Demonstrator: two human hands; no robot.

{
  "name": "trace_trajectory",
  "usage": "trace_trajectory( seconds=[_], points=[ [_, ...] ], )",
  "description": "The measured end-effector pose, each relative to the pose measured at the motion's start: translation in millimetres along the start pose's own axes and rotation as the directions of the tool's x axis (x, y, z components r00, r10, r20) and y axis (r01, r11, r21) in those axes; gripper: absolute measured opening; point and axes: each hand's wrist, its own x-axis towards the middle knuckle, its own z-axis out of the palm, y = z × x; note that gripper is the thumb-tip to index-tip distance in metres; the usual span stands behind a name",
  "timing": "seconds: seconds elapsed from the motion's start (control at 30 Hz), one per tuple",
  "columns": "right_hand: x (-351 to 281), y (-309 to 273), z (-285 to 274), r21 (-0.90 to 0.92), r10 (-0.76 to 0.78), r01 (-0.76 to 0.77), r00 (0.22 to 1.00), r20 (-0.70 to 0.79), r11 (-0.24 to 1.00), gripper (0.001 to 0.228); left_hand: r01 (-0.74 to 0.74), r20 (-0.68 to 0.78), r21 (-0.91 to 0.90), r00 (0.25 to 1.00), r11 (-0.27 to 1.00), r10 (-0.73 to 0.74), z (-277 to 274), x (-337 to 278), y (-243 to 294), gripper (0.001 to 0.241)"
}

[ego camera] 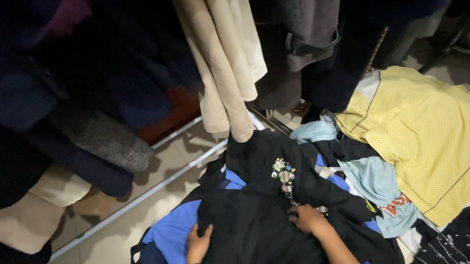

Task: The person sits on the floor and uses a handheld blue tagger to attach tags to the collars of several shirts. They handle a blue polo shirt, a black t-shirt, and a yellow shirt, applying tags to each before placing them aside.

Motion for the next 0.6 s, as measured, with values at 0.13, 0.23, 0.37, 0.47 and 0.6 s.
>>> trace_trajectory(
  seconds=[0.13,0.23,0.37,0.47,0.6],
  points=[
    [12.0,-20.6,-16.9,0.070,0.235,-0.241,0.968,0.088,0.968,0.041,0.596,0.523,-0.714,0.803,0.366,-0.287,13.3,3.7,-7.6,0.086],
    [34.8,-32.8,-28.0,0.087,0.123,-0.099,0.929,-0.348,0.991,0.031,0.558,0.490,-0.673,0.828,0.486,-0.272,-1.7,2.5,-6.1,0.079],
    [53.8,-43.1,-46.7,-0.054,-0.151,0.143,0.851,-0.503,0.988,0.031,0.456,0.439,-0.556,0.871,0.695,-0.219,-18.7,4.9,1.6,0.066],
    [82.1,-26.4,-37.7,-0.135,-0.210,0.167,0.870,-0.446,0.977,0.076,0.364,0.424,-0.436,0.890,0.823,-0.168,-21.5,5.2,10.1,0.056],
    [102.0,-35.9,-46.3,-0.250,-0.014,-0.066,0.952,-0.305,0.966,0.088,0.227,0.399,-0.265,0.911,0.937,-0.108,-30.3,1.5,17.3,0.044]
  ],
)
